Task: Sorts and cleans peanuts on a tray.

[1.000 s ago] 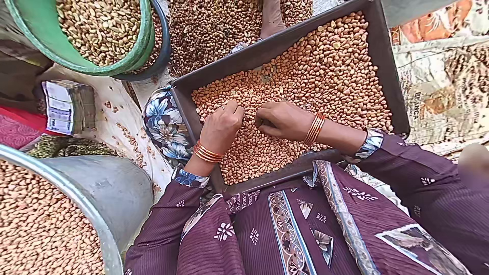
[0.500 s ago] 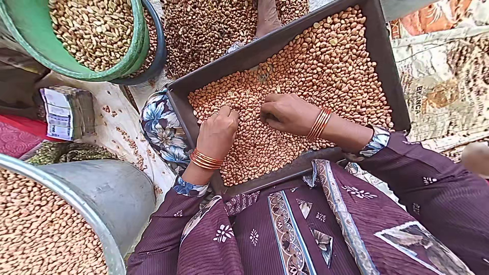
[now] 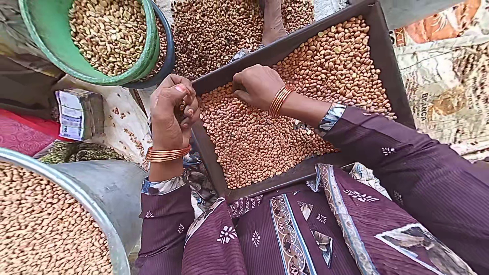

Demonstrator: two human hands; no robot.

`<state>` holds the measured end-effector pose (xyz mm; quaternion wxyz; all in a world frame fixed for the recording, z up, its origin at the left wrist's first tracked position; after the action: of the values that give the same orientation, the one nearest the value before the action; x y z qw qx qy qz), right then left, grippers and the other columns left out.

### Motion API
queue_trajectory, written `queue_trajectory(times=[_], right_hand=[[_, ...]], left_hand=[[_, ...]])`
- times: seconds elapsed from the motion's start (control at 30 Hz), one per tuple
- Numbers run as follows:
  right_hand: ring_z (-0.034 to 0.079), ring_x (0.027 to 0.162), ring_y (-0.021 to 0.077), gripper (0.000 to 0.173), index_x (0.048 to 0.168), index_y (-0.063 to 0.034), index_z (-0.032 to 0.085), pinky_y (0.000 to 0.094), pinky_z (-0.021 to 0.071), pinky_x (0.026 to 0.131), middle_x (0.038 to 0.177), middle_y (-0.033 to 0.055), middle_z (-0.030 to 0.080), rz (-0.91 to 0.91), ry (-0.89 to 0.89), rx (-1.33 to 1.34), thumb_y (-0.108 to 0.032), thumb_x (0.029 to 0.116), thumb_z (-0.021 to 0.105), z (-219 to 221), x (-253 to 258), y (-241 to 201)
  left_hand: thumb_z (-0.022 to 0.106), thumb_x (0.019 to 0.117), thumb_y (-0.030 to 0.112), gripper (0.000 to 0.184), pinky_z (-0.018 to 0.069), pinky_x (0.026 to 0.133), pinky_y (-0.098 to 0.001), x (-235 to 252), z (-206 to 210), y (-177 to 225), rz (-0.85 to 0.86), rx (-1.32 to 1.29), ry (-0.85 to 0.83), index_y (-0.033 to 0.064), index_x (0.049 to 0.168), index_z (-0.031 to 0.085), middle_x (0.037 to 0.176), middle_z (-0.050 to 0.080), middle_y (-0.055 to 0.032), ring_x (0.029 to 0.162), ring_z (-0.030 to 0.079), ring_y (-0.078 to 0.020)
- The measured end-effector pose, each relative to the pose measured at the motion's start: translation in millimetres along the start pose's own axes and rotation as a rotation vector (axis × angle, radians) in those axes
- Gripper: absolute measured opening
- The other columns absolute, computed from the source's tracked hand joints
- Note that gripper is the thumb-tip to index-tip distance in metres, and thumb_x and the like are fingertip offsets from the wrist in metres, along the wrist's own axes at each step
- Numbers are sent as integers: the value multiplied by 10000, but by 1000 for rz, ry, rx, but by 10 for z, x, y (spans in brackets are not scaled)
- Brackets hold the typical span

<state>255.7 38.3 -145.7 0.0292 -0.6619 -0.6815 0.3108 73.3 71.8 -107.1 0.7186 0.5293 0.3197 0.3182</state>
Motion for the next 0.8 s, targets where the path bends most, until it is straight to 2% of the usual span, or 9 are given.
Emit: queue_trajectory(times=[0.1, 0.2, 0.27, 0.33, 0.43, 0.57, 0.63, 0.7, 0.8], right_hand=[[693, 1029, 373, 229, 1172, -101, 708, 591, 529, 779, 1105, 152, 716, 24, -33, -74, -230, 1027, 587, 63, -12, -54], [699, 987, 376, 235, 1154, -95, 708, 582, 527, 733, 1071, 150, 716, -6, -15, -114, -227, 1029, 559, 75, -5, -67], [701, 949, 377, 240, 1138, -81, 697, 569, 525, 701, 1039, 152, 709, -17, 8, -149, -218, 1029, 534, 97, -14, -90], [699, 938, 391, 235, 1127, -58, 675, 563, 519, 686, 1031, 169, 700, -16, 9, -192, -218, 1036, 529, 108, -26, -120], [695, 943, 410, 227, 1097, -52, 683, 584, 516, 679, 1028, 182, 697, 9, -48, -225, -227, 1039, 550, 70, -25, -140], [696, 937, 417, 204, 1036, -57, 689, 603, 506, 673, 980, 185, 702, 33, -88, -214, -219, 1010, 566, 65, 4, -128], [695, 934, 418, 206, 1038, -52, 678, 603, 505, 673, 972, 189, 696, 54, -95, -211, -224, 999, 571, 83, 1, -133], [691, 936, 422, 205, 1057, -38, 660, 596, 499, 667, 974, 196, 687, 68, -99, -222, -207, 982, 573, 99, -9, -142], [687, 934, 432, 227, 1067, -21, 634, 592, 496, 665, 968, 208, 677, 58, -119, -243, -225, 986, 575, 125, -12, -164]], left_hand=[[325, 1035, 223, 288, 294, 424, -112, -89, -116, -81, -36, -117, 7, 238, 851, 546, 701, 515, 113, 485, 395, 28], [284, 1056, 257, 368, 298, 425, -122, -168, -228, -130, -53, -115, 27, 213, 901, 614, 763, 566, 97, 501, 404, 18], [276, 1075, 232, 392, 296, 416, -118, -204, -271, -144, -92, -75, 104, 200, 897, 624, 746, 571, 99, 482, 394, 22], [338, 1080, 165, 342, 306, 403, -114, -226, -278, -135, -117, 51, 183, 173, 921, 641, 701, 575, 110, 458, 391, 28], [456, 1071, 116, 252, 350, 446, -118, -255, -220, -101, -94, 288, 152, 127, 995, 696, 689, 577, 133, 486, 419, 35], [588, 1028, 153, 136, 369, 494, -114, -331, -120, -55, -54, 547, 82, 125, 1009, 720, 749, 612, 137, 546, 460, 60], [642, 1016, 231, 142, 421, 583, -155, -462, -52, -15, -51, 797, 11, 126, 1038, 735, 864, 636, 61, 633, 514, 13], [658, 1008, 246, 156, 385, 554, -191, -525, 23, -20, -11, 951, -38, 116, 1034, 741, 832, 599, 10, 604, 475, -34], [658, 1006, 264, 169, 379, 560, -159, -467, 58, -65, -51, 950, 2, 121, 1003, 749, 797, 621, 43, 594, 475, 9]])
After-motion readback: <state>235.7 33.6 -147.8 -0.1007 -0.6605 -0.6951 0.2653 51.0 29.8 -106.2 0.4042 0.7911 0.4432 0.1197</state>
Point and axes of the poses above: each hand's wrist, its own x-axis towards the middle knuckle, its own z-axis out of the palm, y = z × x, the point moved 6 cm from there along x, towards the middle knuckle
